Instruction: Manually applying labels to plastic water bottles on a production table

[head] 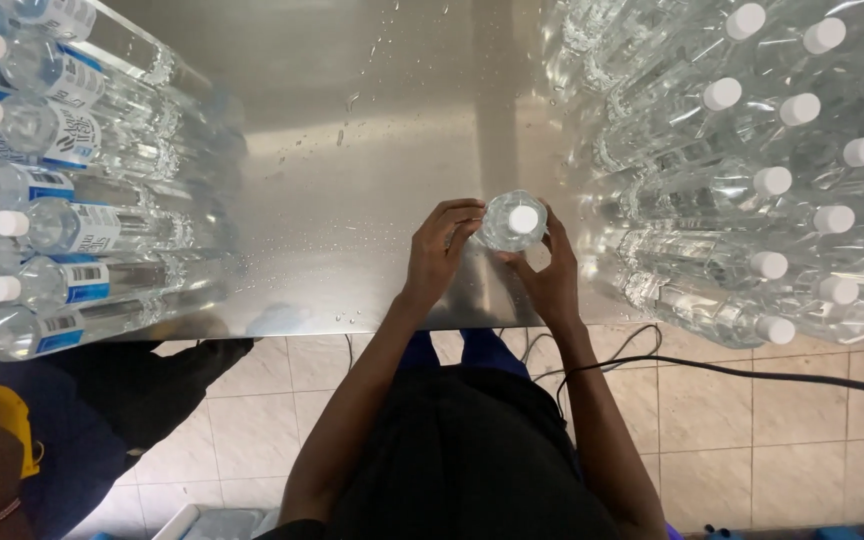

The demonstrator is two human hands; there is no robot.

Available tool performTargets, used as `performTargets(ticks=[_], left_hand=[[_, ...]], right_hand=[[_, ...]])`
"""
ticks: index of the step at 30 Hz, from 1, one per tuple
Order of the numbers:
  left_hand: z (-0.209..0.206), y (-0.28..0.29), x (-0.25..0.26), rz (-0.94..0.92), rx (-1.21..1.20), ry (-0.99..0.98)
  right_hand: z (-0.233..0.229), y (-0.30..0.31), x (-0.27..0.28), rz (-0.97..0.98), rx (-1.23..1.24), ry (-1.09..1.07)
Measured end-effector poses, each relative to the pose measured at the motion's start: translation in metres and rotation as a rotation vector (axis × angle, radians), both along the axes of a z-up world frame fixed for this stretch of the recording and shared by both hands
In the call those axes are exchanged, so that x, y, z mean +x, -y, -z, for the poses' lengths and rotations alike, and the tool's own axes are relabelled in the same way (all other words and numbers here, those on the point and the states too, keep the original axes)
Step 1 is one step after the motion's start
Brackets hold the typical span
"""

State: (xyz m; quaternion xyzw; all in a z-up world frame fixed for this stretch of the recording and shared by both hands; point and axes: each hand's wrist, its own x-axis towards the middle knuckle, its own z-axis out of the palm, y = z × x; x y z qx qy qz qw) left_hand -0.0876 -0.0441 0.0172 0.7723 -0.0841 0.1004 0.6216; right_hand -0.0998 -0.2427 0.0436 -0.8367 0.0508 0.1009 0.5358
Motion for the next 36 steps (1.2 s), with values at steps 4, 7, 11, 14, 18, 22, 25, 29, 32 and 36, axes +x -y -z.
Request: performTargets(ticks=[4,7,11,14,18,22,25,29,32,36], left_hand=[[0.001,0.004,0.004,-0.017,0.001,0.040],[-0.001,0.009,0.008,-0.012,-0.007,0.072],[-0.017,0.013,0.012,-0.032,-0.005,0.156],[-0.002,0.014,0.011,-0.051,0.013,0.171],[0.002,0.002,0.000,-0.099,-0.045,0.126],[0.026,-0.025,-0.013,-0.246,-0.141,0.095],[0.030,-0.083,-0.045,-0.371,-0.092,0.020],[0.012,-0.155,-0.098,-0.670,-0.055,-0.133],[0.030,-0.192,-0.134,-0.733,-0.064,-0.171],[0.024,-0.190,-0.171,-0.704,-0.199,-0.171]], right_hand=[[0.001,0.001,-0.001,-0.011,-0.009,0.013],[0.004,-0.004,0.000,-0.019,-0.022,0.019],[0.022,-0.017,0.010,-0.005,-0.122,-0.164],[0.028,-0.018,0.006,0.037,-0.150,-0.133],[0.042,-0.025,0.000,-0.006,-0.228,-0.184],[0.025,-0.065,0.012,-0.087,-0.241,-0.094],[0.043,-0.121,0.021,-0.180,-0.169,-0.159],[0.081,-0.231,0.050,-0.527,0.112,-0.037],[0.068,-0.272,0.056,-0.770,0.093,0.109],[0.073,-0.228,0.074,-0.724,0.024,0.111]])
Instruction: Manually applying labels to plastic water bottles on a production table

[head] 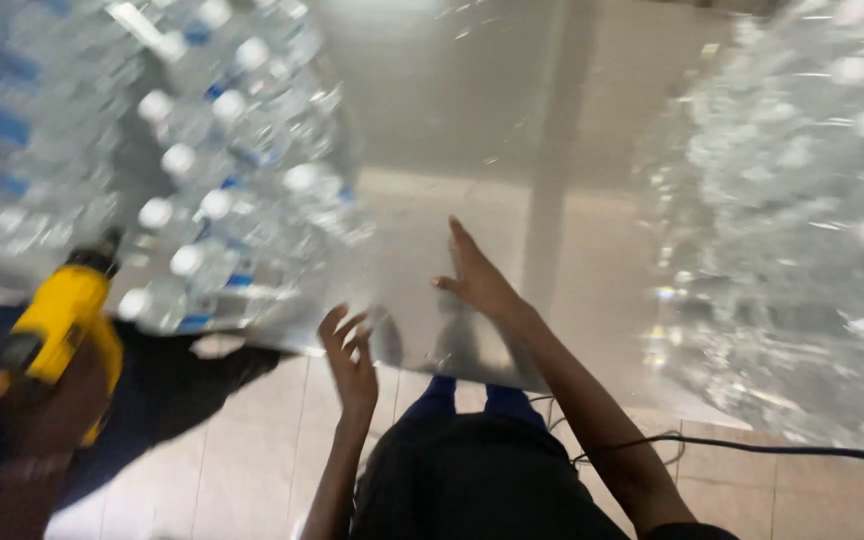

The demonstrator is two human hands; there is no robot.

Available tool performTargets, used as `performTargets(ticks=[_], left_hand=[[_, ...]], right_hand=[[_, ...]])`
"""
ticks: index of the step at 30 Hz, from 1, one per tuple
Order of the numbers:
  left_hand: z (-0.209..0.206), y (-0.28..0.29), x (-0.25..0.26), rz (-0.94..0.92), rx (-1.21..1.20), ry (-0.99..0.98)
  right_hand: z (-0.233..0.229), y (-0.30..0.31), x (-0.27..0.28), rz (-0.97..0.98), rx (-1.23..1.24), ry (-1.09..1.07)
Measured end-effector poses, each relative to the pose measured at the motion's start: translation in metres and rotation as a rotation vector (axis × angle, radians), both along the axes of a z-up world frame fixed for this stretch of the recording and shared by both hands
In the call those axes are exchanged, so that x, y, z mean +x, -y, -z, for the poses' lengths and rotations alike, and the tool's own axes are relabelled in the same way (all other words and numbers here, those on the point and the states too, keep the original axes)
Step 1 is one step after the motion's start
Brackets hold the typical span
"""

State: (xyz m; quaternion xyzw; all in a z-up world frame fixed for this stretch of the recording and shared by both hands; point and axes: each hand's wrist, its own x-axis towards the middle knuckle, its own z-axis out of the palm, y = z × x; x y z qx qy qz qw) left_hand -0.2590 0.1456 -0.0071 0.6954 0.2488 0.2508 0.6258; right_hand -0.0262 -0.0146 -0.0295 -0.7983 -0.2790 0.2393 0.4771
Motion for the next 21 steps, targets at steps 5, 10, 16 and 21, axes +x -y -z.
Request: performTargets(ticks=[5,10,16,21], left_hand=[[-0.029,0.005,-0.002,-0.029,-0.042,-0.176],[-0.016,0.012,0.030,0.096,0.023,-0.086],[-0.030,0.028,0.034,0.057,0.005,-0.058],[0.000,0.041,0.030,0.147,-0.022,-0.068]], right_hand=[[0.035,0.156,0.088,0.375,-0.293,0.481],[-0.074,0.249,0.231,0.772,-0.418,0.901],[-0.073,0.242,0.308,0.795,-0.981,0.636],[-0.012,0.183,0.242,0.643,-0.733,0.916]])
